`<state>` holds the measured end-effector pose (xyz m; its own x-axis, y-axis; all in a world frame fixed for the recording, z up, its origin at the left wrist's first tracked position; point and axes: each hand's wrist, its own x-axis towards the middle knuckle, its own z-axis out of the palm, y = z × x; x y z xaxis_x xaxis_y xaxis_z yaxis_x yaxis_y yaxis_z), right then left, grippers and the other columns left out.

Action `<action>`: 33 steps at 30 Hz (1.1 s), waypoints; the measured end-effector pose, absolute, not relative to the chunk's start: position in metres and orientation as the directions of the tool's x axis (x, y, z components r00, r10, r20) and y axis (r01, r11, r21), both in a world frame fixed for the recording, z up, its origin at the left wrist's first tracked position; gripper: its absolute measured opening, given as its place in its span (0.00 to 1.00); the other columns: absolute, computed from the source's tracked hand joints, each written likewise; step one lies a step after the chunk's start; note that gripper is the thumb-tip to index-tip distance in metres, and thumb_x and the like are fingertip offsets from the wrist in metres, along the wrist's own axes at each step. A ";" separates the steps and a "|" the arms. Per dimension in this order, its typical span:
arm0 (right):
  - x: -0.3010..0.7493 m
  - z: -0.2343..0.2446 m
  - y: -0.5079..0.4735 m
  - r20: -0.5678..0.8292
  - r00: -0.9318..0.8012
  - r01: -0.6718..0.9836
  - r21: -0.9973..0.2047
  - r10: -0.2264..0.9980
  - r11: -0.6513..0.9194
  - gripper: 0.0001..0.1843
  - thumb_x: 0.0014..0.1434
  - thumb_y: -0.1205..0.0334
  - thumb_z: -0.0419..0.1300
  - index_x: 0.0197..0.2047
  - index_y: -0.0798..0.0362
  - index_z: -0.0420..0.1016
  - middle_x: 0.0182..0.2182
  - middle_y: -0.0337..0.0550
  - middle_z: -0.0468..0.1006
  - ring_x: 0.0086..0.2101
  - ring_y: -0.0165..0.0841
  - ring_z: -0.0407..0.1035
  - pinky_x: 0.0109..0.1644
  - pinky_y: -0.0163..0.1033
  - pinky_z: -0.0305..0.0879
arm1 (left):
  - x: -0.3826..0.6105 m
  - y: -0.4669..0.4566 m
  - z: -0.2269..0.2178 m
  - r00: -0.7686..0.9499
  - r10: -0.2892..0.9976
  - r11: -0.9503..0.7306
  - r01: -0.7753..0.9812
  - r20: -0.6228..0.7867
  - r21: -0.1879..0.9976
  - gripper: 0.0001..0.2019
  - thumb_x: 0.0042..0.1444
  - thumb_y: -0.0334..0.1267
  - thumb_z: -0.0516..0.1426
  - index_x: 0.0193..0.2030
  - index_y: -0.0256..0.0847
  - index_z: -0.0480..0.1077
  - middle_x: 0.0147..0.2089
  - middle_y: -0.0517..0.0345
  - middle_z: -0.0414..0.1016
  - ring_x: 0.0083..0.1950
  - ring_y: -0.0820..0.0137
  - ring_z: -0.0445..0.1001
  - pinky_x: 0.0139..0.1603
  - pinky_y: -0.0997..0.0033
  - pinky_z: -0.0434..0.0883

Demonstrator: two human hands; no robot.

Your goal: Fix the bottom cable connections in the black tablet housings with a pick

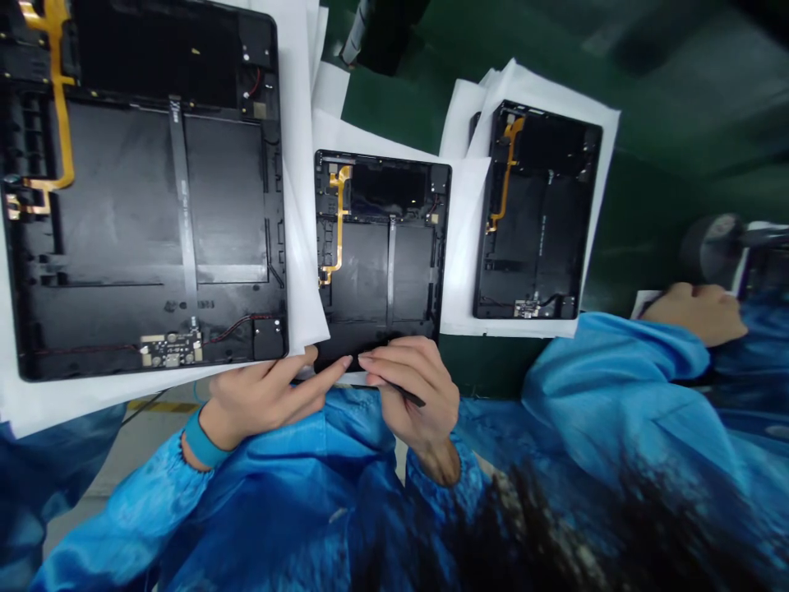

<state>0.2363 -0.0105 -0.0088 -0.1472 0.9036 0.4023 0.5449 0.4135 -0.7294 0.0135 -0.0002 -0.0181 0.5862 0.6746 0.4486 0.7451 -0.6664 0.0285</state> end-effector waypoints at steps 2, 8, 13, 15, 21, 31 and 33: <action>0.237 -0.009 -0.011 0.401 -0.127 0.525 -0.749 0.907 0.405 0.12 0.62 0.74 0.63 0.44 0.48 0.81 0.37 0.40 0.86 0.36 0.36 0.78 0.38 0.46 0.75 | 0.014 0.000 -0.017 0.587 0.679 -0.664 0.747 0.441 0.027 0.15 0.73 0.50 0.49 0.58 0.63 0.74 0.40 0.79 0.81 0.29 0.87 0.76 0.21 0.82 0.63; 0.236 -0.006 -0.009 0.379 -0.153 0.558 -0.729 0.913 0.396 0.10 0.64 0.74 0.62 0.43 0.48 0.79 0.37 0.39 0.86 0.37 0.35 0.78 0.39 0.45 0.74 | 0.014 -0.001 -0.019 0.598 0.677 -0.672 0.740 0.428 0.030 0.16 0.73 0.52 0.48 0.58 0.62 0.73 0.41 0.78 0.81 0.31 0.87 0.77 0.22 0.83 0.65; 0.234 -0.009 -0.010 0.399 -0.127 0.563 -0.724 0.908 0.397 0.10 0.64 0.75 0.61 0.42 0.50 0.78 0.36 0.40 0.86 0.36 0.35 0.78 0.39 0.45 0.75 | 0.012 -0.003 -0.019 0.630 0.672 -0.675 0.737 0.389 -0.027 0.19 0.73 0.55 0.46 0.56 0.56 0.75 0.47 0.76 0.81 0.40 0.79 0.82 0.22 0.85 0.67; 0.235 -0.011 -0.011 0.405 -0.114 0.563 -0.726 0.907 0.395 0.12 0.63 0.76 0.61 0.43 0.50 0.78 0.36 0.40 0.86 0.37 0.35 0.79 0.41 0.45 0.77 | 0.011 -0.002 -0.017 0.664 0.647 -0.697 0.714 0.375 -0.063 0.20 0.73 0.55 0.46 0.55 0.52 0.76 0.56 0.75 0.79 0.50 0.74 0.82 0.25 0.85 0.71; 0.235 -0.013 -0.012 0.400 -0.082 0.544 -0.750 0.913 0.377 0.12 0.63 0.76 0.60 0.41 0.49 0.78 0.35 0.40 0.87 0.36 0.35 0.79 0.40 0.44 0.79 | 0.013 0.005 -0.011 0.686 0.628 -0.742 0.670 0.366 0.017 0.16 0.74 0.49 0.47 0.60 0.54 0.71 0.63 0.81 0.71 0.50 0.81 0.80 0.30 0.87 0.75; 0.236 -0.010 -0.011 0.403 -0.051 0.513 -0.775 0.914 0.370 0.13 0.61 0.77 0.61 0.42 0.50 0.80 0.36 0.42 0.87 0.36 0.36 0.80 0.40 0.44 0.79 | 0.015 -0.002 -0.014 0.688 0.664 -0.706 0.706 0.293 -0.058 0.19 0.72 0.50 0.46 0.63 0.57 0.69 0.67 0.78 0.68 0.40 0.82 0.82 0.19 0.82 0.62; 0.237 -0.009 -0.010 0.418 -0.036 0.499 -0.780 0.908 0.379 0.14 0.61 0.77 0.61 0.43 0.50 0.80 0.36 0.42 0.87 0.36 0.36 0.80 0.40 0.44 0.79 | 0.016 -0.002 -0.014 0.684 0.669 -0.703 0.710 0.290 -0.053 0.19 0.72 0.51 0.46 0.64 0.57 0.69 0.67 0.77 0.68 0.40 0.82 0.82 0.20 0.82 0.62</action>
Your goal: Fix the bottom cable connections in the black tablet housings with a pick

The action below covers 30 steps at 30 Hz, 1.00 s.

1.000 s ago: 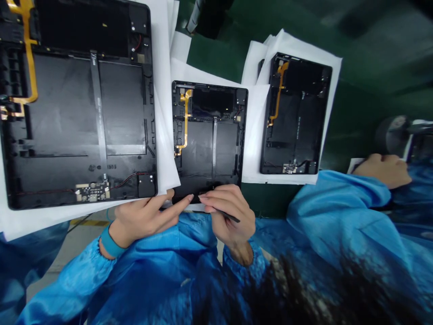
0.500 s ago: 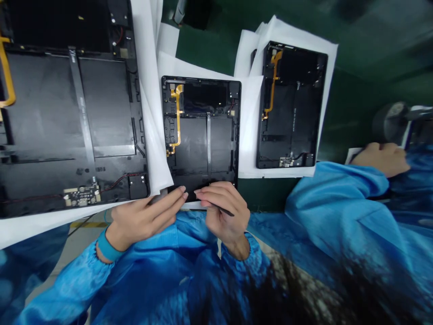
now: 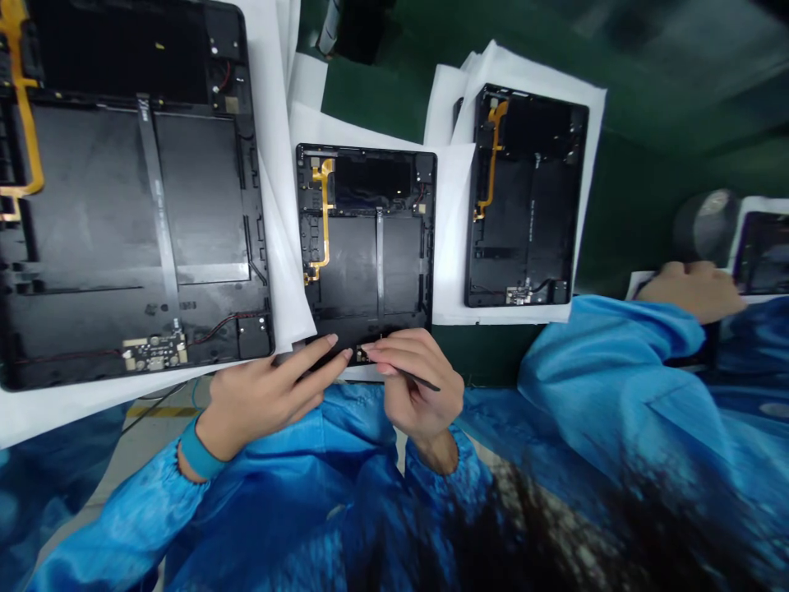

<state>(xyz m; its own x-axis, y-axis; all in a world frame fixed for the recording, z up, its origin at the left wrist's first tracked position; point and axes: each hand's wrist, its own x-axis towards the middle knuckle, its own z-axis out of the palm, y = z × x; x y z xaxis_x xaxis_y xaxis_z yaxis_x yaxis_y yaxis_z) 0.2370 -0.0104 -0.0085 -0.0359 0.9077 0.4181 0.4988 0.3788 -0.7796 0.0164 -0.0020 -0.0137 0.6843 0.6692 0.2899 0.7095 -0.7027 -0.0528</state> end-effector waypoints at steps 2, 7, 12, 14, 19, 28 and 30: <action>0.237 -0.007 -0.010 0.420 -0.046 0.503 -0.774 0.906 0.384 0.14 0.61 0.77 0.61 0.43 0.50 0.80 0.36 0.42 0.87 0.36 0.36 0.80 0.39 0.45 0.79 | 0.017 -0.002 -0.013 0.680 0.673 -0.703 0.710 0.290 -0.033 0.20 0.73 0.51 0.45 0.65 0.58 0.68 0.66 0.76 0.69 0.38 0.82 0.81 0.20 0.80 0.63; 0.237 -0.008 -0.010 0.416 -0.078 0.523 -0.756 0.906 0.393 0.15 0.62 0.75 0.61 0.47 0.48 0.81 0.37 0.41 0.87 0.37 0.36 0.80 0.39 0.45 0.79 | 0.019 -0.003 -0.014 0.671 0.683 -0.697 0.717 0.287 -0.019 0.19 0.73 0.50 0.45 0.62 0.58 0.71 0.64 0.79 0.71 0.40 0.81 0.81 0.20 0.80 0.62; 0.235 -0.014 -0.015 0.457 -0.083 0.550 -0.720 0.885 0.424 0.13 0.63 0.74 0.61 0.47 0.49 0.80 0.38 0.43 0.86 0.37 0.37 0.80 0.39 0.46 0.79 | 0.022 -0.003 -0.016 0.650 0.697 -0.685 0.729 0.303 0.012 0.19 0.74 0.48 0.44 0.61 0.55 0.73 0.62 0.76 0.73 0.39 0.80 0.81 0.21 0.78 0.63; 0.234 -0.016 -0.019 0.493 -0.098 0.572 -0.683 0.864 0.454 0.13 0.62 0.74 0.62 0.47 0.51 0.80 0.39 0.45 0.86 0.38 0.38 0.80 0.40 0.45 0.79 | 0.023 -0.004 -0.016 0.651 0.694 -0.687 0.726 0.307 0.012 0.19 0.74 0.49 0.45 0.60 0.54 0.73 0.63 0.77 0.72 0.40 0.80 0.81 0.21 0.79 0.63; 0.232 -0.020 -0.032 0.504 -0.196 0.675 -0.553 0.841 0.489 0.12 0.65 0.71 0.60 0.51 0.54 0.77 0.42 0.50 0.86 0.41 0.40 0.80 0.42 0.48 0.80 | 0.024 -0.005 -0.019 0.643 0.702 -0.680 0.733 0.306 0.021 0.19 0.75 0.52 0.45 0.59 0.58 0.74 0.63 0.80 0.71 0.38 0.82 0.81 0.20 0.80 0.62; 0.239 -0.026 -0.039 0.553 -0.316 0.737 -0.368 0.771 0.566 0.09 0.66 0.70 0.62 0.48 0.54 0.79 0.42 0.49 0.87 0.41 0.37 0.80 0.43 0.44 0.80 | 0.025 -0.004 -0.020 0.632 0.710 -0.675 0.737 0.311 0.042 0.22 0.75 0.55 0.46 0.50 0.49 0.78 0.62 0.79 0.73 0.41 0.81 0.81 0.21 0.82 0.65; 0.243 -0.029 -0.044 0.548 -0.351 0.743 -0.330 0.759 0.582 0.11 0.64 0.71 0.64 0.49 0.55 0.79 0.43 0.50 0.87 0.43 0.37 0.80 0.45 0.43 0.80 | 0.023 -0.004 -0.020 0.651 0.696 -0.683 0.730 0.302 0.001 0.23 0.74 0.54 0.45 0.49 0.46 0.78 0.64 0.77 0.72 0.43 0.82 0.81 0.21 0.84 0.64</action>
